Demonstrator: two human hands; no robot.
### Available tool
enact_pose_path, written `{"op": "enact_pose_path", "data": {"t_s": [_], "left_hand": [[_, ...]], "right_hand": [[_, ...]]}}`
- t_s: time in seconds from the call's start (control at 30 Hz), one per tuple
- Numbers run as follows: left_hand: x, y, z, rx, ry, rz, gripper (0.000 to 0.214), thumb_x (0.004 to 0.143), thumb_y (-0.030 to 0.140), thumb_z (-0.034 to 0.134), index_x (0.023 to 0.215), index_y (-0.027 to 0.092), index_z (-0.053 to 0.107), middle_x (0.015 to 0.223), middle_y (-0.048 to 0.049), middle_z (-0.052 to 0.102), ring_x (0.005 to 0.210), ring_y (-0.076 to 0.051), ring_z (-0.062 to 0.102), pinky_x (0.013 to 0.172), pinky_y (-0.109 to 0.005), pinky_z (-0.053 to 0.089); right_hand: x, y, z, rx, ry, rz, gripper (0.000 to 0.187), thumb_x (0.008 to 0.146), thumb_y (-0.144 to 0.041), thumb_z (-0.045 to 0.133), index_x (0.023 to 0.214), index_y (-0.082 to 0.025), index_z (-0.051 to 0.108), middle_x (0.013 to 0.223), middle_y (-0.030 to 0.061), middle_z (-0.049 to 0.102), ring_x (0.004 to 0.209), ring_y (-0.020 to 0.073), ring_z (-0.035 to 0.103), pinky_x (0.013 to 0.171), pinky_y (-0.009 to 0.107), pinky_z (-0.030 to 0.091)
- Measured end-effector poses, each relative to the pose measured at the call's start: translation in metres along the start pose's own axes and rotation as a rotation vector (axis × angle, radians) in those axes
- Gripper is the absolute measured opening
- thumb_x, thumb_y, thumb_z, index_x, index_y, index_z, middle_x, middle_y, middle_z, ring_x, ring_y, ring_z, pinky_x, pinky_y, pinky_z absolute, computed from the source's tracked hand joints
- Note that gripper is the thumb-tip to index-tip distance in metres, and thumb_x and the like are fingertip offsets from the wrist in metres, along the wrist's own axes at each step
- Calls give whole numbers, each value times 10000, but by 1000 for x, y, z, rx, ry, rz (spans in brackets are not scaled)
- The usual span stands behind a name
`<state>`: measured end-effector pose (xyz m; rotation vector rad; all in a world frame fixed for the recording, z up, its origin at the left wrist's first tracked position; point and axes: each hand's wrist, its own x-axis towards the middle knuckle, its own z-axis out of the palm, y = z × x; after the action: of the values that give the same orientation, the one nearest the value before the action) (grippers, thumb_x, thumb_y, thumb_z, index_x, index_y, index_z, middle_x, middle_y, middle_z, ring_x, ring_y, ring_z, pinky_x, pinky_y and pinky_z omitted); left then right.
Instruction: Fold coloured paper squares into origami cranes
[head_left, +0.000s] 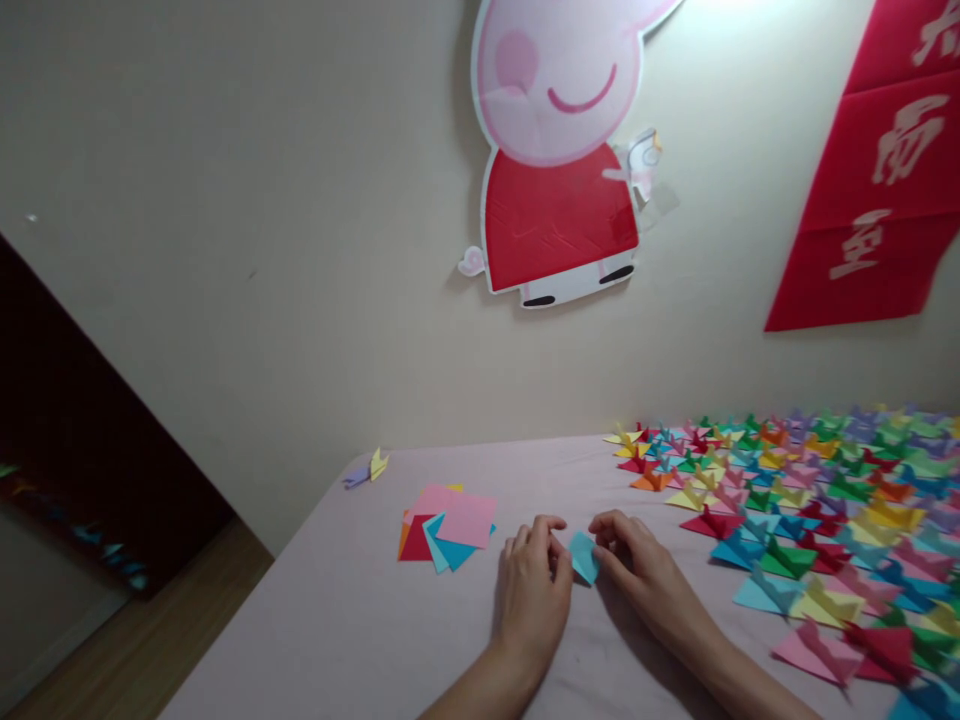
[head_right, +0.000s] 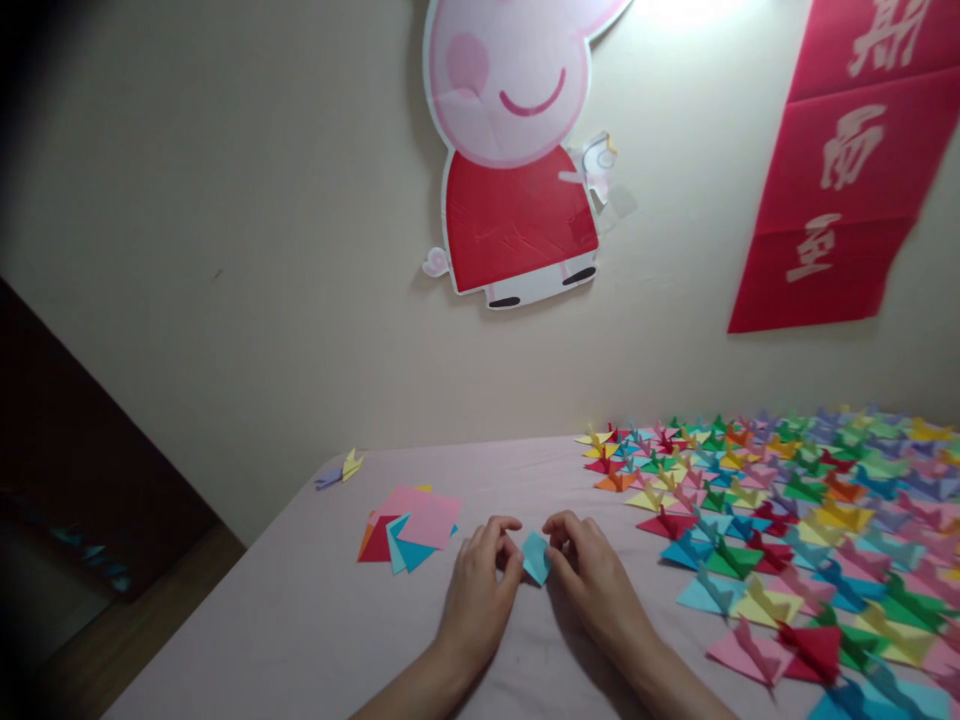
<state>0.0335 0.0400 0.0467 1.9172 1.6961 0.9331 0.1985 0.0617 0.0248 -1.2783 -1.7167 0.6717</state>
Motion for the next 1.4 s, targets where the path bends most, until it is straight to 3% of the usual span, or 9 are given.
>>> {"op": "enact_pose_path", "data": {"t_s": [0.07,0.2,0.5,0.6,0.7,0.97,1.17,1.4], "left_hand": [[-1,0,0,95,9,25,288,905,98,455,1097,254,602,987,-33,627,933,-222,555,837,-341,400],[-4,-1,2,195,-27,122,262,841,57,491,952,254,624,1001,-24,612,1031,-241,498,879,-364,367],[-1,-5,3,253,-74,239,378,743,-42,457,940,225,637,1018,-24,628,1009,-237,484,853,-381,363],[-1,-5,1,242,-69,249,385,737,-44,460,942,226,642,1013,-23,635,1007,-230,489,862,-375,359],[-1,-4,0,230,-63,257,360,744,-32,468,920,230,640,993,-19,642,994,-231,497,851,-376,351],[-1,0,-1,230,-39,258,232,754,28,542,853,218,633,933,-7,640,961,-223,508,824,-380,340],[1,3,-3,230,-57,250,129,810,106,602,838,222,651,931,-21,647,954,-234,518,820,-390,353],[-1,0,-2,249,-44,308,154,838,61,582,812,208,620,954,-25,645,975,-233,503,830,-379,372]], "right_hand": [[0,0,0,-62,-44,-27,89,829,-257,513,860,-237,594,785,27,604,750,221,568,707,344,471],[0,-1,1,-188,-104,-117,100,814,-170,518,789,-228,596,809,51,625,817,241,546,739,360,449],[5,-6,-17,-243,-269,-268,336,713,-19,468,880,-236,663,890,46,659,902,238,548,815,376,457],[5,-9,-20,-279,-264,-321,353,704,-12,485,902,-238,671,933,49,650,921,234,546,815,366,459],[5,-8,-18,-309,-266,-352,253,784,-51,505,854,-228,672,930,60,648,905,232,542,795,363,453],[7,-3,-15,-344,-269,-305,181,885,-119,502,812,-214,637,870,60,660,864,233,544,769,364,436],[6,-4,-15,-301,-244,-308,175,877,-122,501,797,-220,622,857,58,661,835,226,549,761,357,441],[7,-1,-15,-260,-206,-281,197,803,-84,490,815,-224,628,867,54,664,847,228,561,757,354,452]]}}
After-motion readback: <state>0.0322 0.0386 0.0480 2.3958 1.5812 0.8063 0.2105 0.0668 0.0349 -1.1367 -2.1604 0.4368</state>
